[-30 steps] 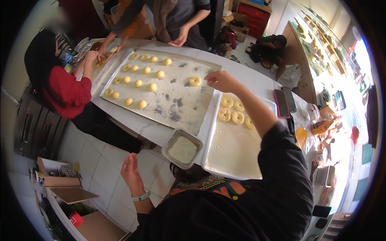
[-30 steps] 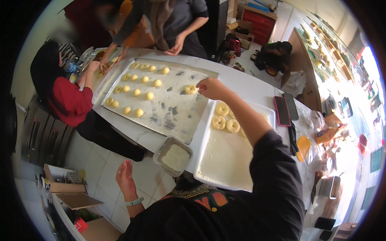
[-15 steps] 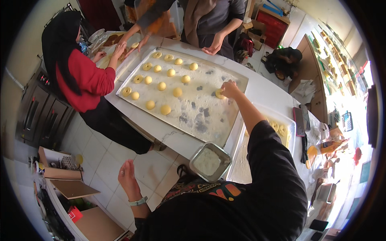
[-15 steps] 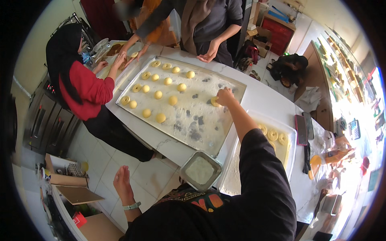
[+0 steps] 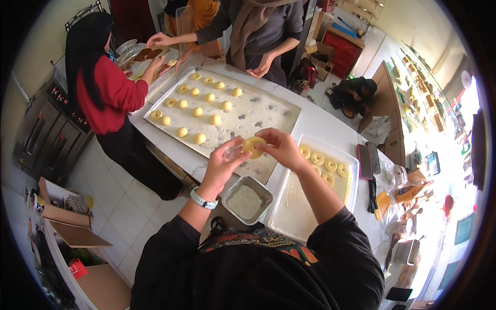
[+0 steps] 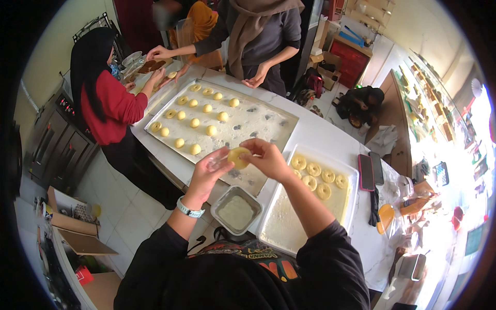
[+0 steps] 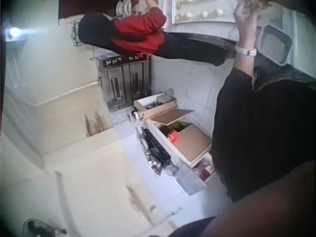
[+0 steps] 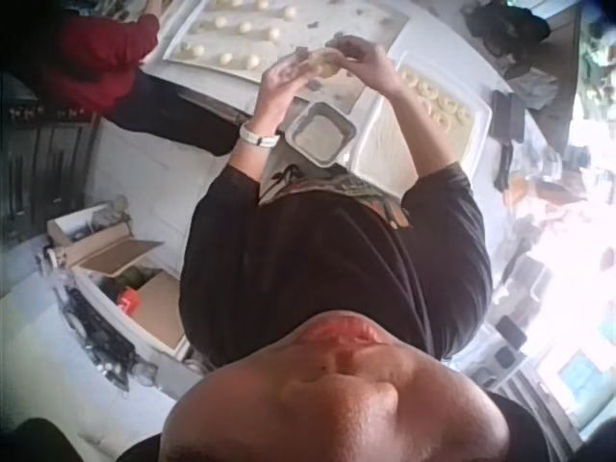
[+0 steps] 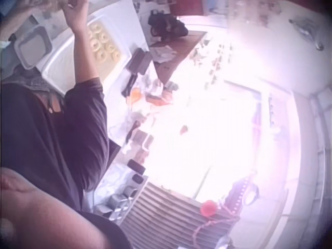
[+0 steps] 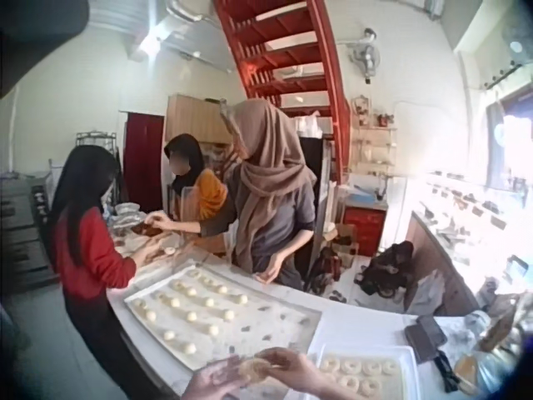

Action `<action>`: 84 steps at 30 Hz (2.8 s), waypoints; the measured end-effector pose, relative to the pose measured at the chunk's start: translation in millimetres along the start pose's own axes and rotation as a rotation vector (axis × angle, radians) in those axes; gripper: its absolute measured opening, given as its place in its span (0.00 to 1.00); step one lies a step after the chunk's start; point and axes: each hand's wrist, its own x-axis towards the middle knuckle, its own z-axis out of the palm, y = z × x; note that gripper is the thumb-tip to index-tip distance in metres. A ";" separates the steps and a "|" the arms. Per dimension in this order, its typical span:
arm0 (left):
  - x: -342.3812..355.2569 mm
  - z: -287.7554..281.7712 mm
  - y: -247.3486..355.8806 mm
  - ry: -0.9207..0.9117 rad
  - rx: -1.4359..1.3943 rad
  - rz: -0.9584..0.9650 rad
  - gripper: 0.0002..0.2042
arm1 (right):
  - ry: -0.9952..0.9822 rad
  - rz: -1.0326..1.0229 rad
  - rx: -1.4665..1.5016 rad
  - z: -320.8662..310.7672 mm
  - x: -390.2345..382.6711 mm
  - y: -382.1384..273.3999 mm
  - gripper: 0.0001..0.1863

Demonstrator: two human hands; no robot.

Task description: The person takes balls of dough from a tray, flattens them, makes a hole in the center to form a ring shape, and places them into a tray of flour.

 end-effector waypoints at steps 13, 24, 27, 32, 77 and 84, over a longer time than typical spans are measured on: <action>-74.5 71.3 -21.8 0.005 -0.264 -0.228 0.18 | 0.116 0.020 0.070 -8.6 -130.3 -35.7 0.17; -142.3 74.9 -32.8 0.056 -0.171 -0.230 0.13 | 0.020 0.161 0.189 -0.7 -183.0 -27.0 0.15; -156.4 76.6 -31.0 -0.001 -0.116 -0.319 0.13 | 0.013 0.099 0.167 11.4 -196.9 -33.3 0.15; -188.2 59.6 -24.4 0.046 -0.105 -0.274 0.14 | 0.042 0.136 0.153 33.5 -221.4 -40.9 0.16; -174.7 120.0 -72.6 -0.117 -0.216 -0.438 0.19 | 0.163 0.367 1.280 -12.1 -272.8 -11.8 0.25; -120.9 162.4 -86.1 -0.192 -0.266 -0.543 0.18 | 0.136 0.311 1.222 -68.0 -253.3 4.3 0.24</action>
